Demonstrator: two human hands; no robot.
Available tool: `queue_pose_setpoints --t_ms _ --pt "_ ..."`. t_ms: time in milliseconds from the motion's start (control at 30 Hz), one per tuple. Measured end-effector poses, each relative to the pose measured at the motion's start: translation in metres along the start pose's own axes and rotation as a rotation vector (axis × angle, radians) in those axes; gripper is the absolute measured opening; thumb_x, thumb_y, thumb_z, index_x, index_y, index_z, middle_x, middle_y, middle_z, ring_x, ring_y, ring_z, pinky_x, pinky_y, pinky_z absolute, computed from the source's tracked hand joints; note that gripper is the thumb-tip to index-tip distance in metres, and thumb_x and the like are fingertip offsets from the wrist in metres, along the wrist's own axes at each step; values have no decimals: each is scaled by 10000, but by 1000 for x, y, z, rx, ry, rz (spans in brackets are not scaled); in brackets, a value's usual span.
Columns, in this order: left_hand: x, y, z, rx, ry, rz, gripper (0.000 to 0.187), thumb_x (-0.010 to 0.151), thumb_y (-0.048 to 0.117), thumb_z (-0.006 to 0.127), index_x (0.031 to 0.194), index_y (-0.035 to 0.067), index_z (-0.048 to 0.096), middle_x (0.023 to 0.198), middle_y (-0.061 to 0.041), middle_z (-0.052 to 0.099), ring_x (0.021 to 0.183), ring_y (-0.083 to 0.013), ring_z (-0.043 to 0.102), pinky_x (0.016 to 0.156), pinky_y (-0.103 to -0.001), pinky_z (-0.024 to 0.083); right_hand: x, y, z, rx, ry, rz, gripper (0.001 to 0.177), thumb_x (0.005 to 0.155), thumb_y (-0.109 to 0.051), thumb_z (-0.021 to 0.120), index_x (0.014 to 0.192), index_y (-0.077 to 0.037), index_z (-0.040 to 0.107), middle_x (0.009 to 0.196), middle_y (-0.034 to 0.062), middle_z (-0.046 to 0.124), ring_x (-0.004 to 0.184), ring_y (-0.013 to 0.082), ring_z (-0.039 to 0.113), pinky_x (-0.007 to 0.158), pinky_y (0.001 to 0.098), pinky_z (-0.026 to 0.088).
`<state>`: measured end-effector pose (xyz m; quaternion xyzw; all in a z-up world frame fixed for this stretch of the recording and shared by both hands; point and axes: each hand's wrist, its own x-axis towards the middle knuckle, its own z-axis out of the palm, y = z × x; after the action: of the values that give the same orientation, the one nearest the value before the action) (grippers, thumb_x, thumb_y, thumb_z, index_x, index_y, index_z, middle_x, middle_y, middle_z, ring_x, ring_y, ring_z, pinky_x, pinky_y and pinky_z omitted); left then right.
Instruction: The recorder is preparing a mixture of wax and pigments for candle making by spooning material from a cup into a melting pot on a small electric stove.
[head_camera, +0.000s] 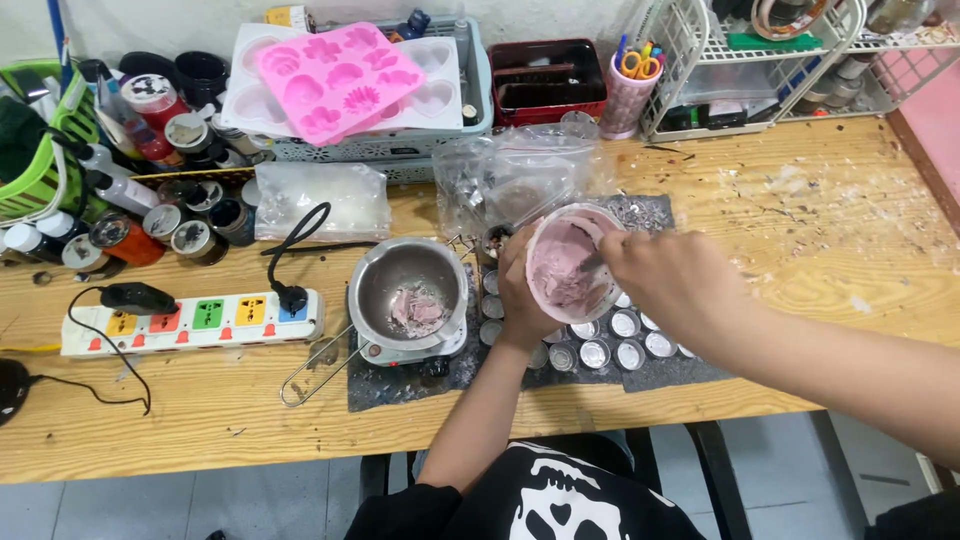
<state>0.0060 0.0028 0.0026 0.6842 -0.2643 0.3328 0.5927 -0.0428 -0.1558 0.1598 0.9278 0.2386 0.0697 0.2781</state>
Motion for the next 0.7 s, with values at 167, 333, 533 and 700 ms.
queue_pose_setpoints --t_ms 167,333,533,700 --pt "-3 -6 2 157 69 190 917 723 375 947 1416 64 433 1440 -160 531 1336 -350 556 1140 -507 448 3 -19 11 -271 91 120 237 874 -189 618 1053 -34 628 694 -3 683 555 107 687 410 231 513" --pt "-8 -17 5 259 59 342 820 817 359 907 1397 142 369 1446 -95 529 1358 -326 552 1156 -530 455 14 -23 42 -281 62 160 238 872 -157 628 1053 -4 631 722 19 703 597 115 712 451 225 534" --pt "-7 -19 6 321 19 340 723 868 376 862 1365 126 399 1414 -95 547 1319 -336 584 1114 -524 469 25 -4 30 282 -316 137 230 892 -103 621 1095 5 610 857 152 768 779 275 779 625 374 621" --pt "-10 -20 4 357 6 354 678 887 418 840 1349 119 443 1392 -86 570 1303 -329 596 1092 -512 479 28 -3 31 374 -355 127 274 881 -96 618 1139 -3 616 894 164 760 841 315 767 698 423 619"
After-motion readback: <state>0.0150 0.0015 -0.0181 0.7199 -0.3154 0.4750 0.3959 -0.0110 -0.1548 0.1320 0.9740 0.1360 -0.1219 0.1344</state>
